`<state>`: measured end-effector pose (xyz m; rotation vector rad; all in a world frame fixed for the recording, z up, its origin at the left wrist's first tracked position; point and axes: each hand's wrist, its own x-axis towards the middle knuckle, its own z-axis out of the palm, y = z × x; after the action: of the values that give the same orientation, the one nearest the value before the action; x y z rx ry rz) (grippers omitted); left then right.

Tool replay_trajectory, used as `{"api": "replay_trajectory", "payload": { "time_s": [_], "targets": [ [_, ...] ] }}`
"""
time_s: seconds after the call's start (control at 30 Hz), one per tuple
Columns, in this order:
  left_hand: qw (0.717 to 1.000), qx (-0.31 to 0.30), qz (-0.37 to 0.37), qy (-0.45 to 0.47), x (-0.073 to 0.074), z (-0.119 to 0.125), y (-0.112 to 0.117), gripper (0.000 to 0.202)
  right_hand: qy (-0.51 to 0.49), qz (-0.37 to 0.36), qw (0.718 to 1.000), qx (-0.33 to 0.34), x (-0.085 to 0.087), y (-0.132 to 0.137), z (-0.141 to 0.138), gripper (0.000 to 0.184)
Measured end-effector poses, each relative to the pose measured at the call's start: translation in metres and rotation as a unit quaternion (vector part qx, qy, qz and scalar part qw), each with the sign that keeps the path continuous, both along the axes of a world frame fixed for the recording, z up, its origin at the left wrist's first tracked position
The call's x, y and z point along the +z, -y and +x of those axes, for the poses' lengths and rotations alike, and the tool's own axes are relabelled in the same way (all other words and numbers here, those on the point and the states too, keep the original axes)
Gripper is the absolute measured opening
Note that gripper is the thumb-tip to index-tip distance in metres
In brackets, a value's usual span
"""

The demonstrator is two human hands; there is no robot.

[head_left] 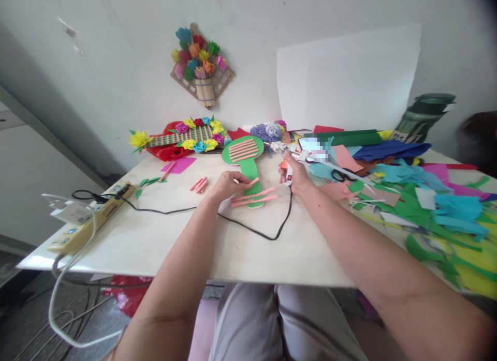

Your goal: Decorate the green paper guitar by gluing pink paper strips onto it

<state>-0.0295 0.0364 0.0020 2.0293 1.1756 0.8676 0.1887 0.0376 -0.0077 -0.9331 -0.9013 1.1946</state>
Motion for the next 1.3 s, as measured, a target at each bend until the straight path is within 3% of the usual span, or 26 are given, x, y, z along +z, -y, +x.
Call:
{"api": "replay_trajectory", "payload": {
  "time_s": [0.23,0.5,1.3],
  "targets": [
    [0.995,-0.026,0.072,-0.059,-0.003,-0.004,-0.007,0.019,-0.001,0.001,1.0,-0.005,-0.003,0.0,-0.002,0.046],
    [0.981,-0.035,0.126,-0.143,0.007,0.003,-0.001,0.017,-0.008,0.002,1.0,-0.006,-0.006,-0.002,-0.002,0.044],
    [0.97,-0.024,0.114,-0.213,0.009,0.006,0.001,0.019,-0.009,0.01,1.0,-0.01,-0.006,-0.003,-0.003,0.046]
  ]
}}
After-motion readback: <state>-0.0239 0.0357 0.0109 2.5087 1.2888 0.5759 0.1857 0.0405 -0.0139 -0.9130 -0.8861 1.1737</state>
